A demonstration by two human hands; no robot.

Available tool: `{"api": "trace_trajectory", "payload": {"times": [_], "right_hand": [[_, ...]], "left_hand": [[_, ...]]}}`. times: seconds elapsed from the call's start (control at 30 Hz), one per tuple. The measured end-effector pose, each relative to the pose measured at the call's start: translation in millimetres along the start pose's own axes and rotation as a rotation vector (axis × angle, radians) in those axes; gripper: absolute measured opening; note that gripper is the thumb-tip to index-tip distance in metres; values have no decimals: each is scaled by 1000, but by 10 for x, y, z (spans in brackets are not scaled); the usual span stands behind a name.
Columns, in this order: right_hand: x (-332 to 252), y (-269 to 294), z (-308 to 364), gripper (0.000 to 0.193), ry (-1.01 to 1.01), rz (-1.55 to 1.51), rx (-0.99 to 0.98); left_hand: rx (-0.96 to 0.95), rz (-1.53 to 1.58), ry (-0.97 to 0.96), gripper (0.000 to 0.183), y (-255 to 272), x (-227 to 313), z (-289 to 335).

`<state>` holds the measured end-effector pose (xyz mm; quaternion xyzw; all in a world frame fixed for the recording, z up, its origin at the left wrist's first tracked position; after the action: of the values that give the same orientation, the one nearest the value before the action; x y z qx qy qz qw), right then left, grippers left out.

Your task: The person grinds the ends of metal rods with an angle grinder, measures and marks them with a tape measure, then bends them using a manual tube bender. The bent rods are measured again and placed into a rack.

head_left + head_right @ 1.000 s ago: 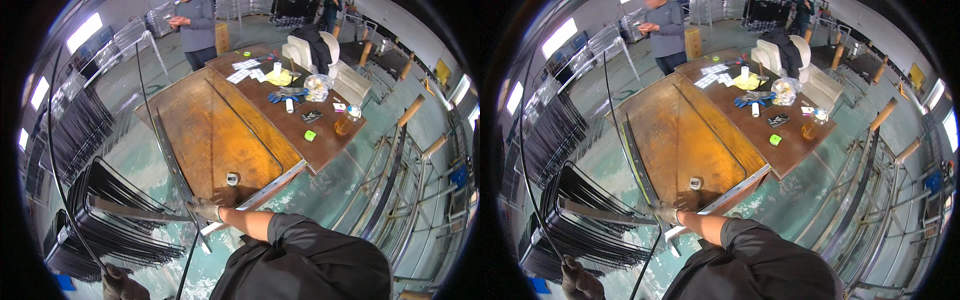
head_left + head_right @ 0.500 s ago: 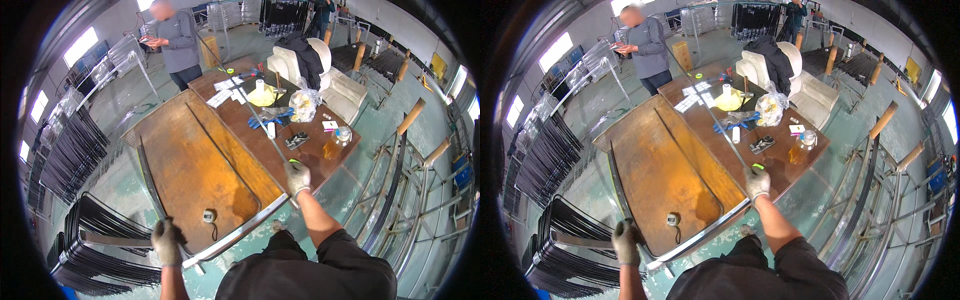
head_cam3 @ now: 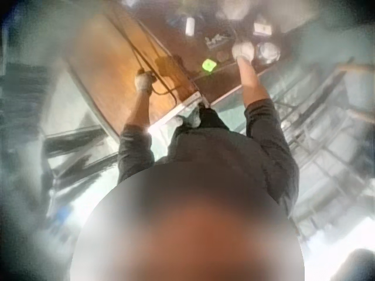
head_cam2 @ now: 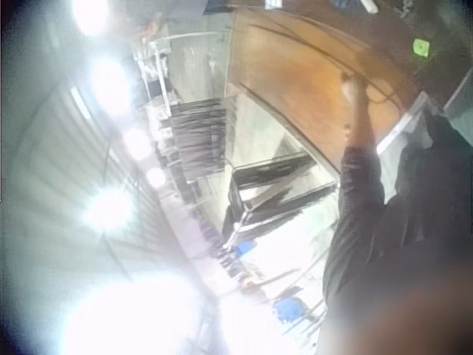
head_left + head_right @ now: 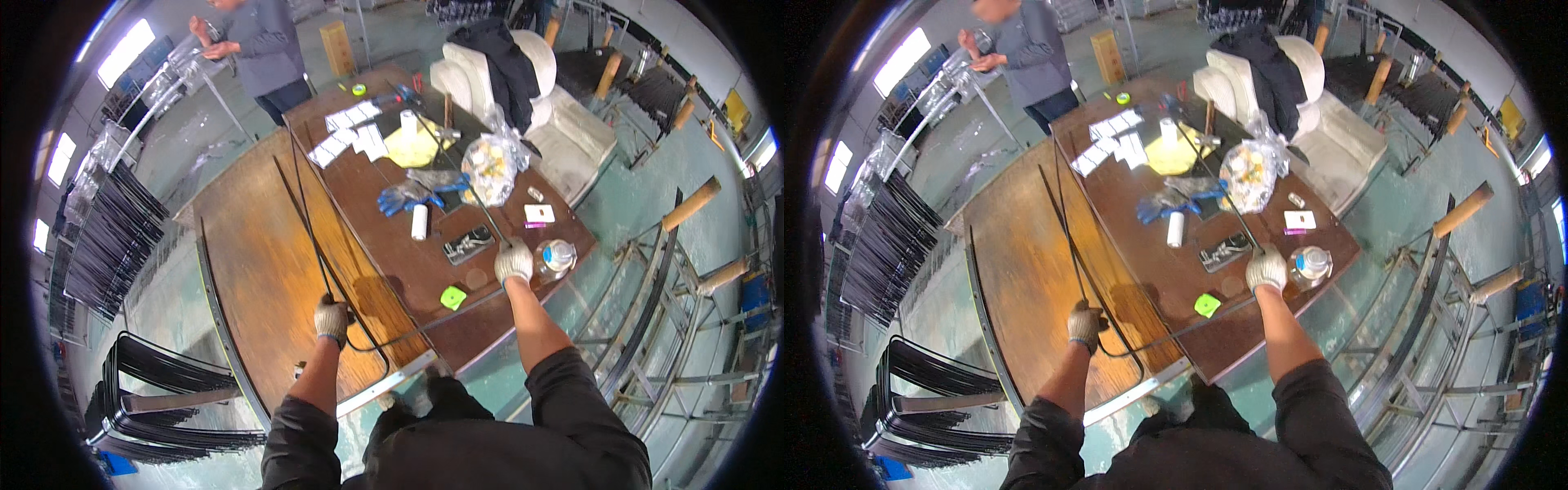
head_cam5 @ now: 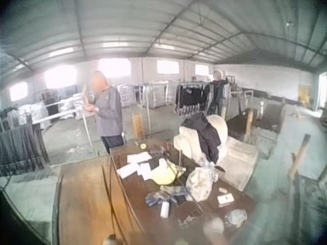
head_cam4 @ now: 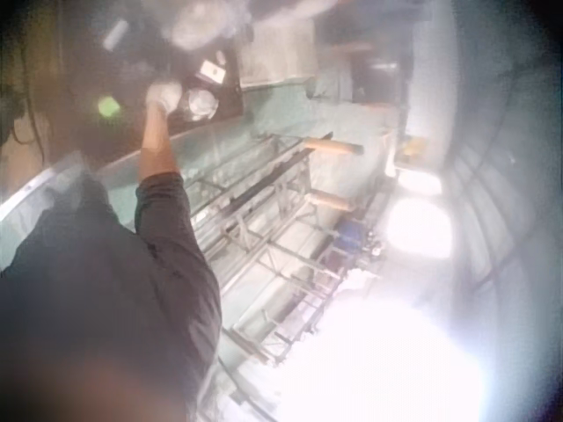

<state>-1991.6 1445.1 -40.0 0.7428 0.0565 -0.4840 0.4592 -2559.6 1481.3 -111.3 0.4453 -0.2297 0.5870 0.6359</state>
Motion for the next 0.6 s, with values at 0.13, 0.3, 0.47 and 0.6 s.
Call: {"api": "trace_trajectory", "payload": {"times": [0.13,0.3,0.47,0.6], "right_hand": [[95,-178,-282,19,56,93,90],[25,-338,-698,25,121,243,-22],[-502,-125,-448,28,353,239,98],[-835,-356,743,25,405,-265,-134]], "left_hand": [[-142,152,-16,47,-246,-66,-264],[-44,-457,-271,47,-93,165,64],[321,-748,-537,42,862,361,1043],[517,-1027,-210,47,1875,-230,1509]]}}
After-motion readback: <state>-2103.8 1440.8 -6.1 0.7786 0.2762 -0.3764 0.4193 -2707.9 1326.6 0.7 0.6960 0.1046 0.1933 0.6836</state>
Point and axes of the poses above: each hand's wrist, its own z-axis away from the middle knuckle, its own y-axis out of the back of the hand, x = y × z, the point moved 10 cm from there along -z, towards the middle knuckle, and after that the axes turned 12 degrees about -z, right-handed, at the moved point
